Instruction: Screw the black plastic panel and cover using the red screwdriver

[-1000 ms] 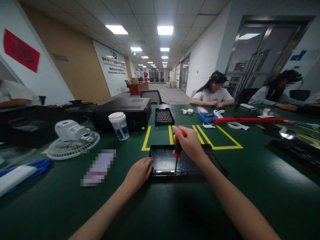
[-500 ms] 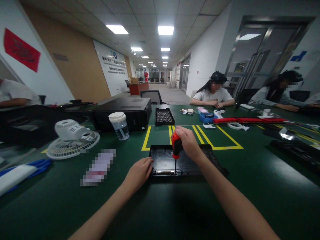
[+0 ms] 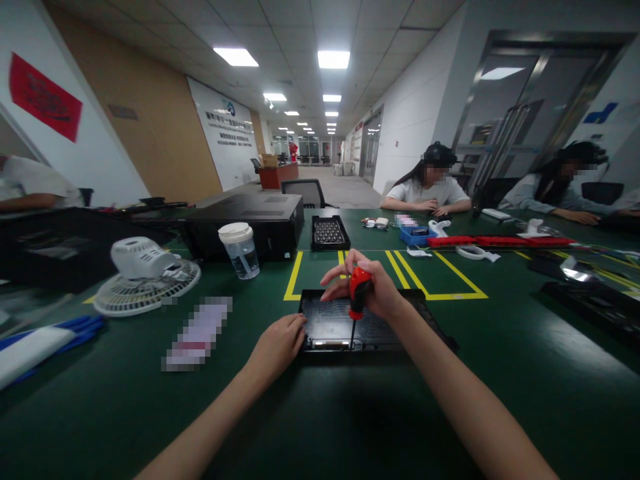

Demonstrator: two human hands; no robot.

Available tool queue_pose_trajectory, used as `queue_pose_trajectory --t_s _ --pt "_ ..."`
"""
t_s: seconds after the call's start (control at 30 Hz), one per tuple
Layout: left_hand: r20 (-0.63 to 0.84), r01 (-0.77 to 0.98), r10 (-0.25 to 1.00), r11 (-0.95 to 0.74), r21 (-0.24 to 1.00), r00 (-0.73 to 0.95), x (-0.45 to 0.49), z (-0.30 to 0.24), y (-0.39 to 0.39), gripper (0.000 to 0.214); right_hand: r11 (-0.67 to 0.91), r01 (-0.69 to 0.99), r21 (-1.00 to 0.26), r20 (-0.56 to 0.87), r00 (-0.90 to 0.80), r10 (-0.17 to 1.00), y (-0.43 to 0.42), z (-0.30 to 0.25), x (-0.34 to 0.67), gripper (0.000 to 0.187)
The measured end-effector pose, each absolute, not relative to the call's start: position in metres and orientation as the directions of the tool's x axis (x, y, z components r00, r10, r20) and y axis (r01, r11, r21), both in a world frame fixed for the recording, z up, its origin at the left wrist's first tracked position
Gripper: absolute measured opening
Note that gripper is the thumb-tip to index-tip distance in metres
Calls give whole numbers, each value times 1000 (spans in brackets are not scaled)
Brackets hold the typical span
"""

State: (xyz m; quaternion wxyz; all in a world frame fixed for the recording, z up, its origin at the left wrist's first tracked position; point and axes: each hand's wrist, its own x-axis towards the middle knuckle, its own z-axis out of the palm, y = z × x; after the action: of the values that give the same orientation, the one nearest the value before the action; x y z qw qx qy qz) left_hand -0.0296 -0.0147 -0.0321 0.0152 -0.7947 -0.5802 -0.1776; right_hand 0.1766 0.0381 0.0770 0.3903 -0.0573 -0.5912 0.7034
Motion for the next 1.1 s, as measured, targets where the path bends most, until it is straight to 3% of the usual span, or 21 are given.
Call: queue_pose_trajectory --t_s 0.17,0.3,0.63,1.1 --pt "301 924 919 -322 206 253 -28 -28 -16 29 21 -397 -918 319 -703 636 40 77 181 23" --pt "307 923 915 -331 194 264 -28 -30 -16 30 85 -412 -907 369 -682 631 41 76 180 30" --pt "303 916 920 -324 235 248 -28 -30 -16 28 50 -469 -882 395 -676 622 44 72 181 26" --pt "291 933 918 -323 160 269 -27 -30 -17 30 80 -498 -863 438 -660 611 47 71 182 27"
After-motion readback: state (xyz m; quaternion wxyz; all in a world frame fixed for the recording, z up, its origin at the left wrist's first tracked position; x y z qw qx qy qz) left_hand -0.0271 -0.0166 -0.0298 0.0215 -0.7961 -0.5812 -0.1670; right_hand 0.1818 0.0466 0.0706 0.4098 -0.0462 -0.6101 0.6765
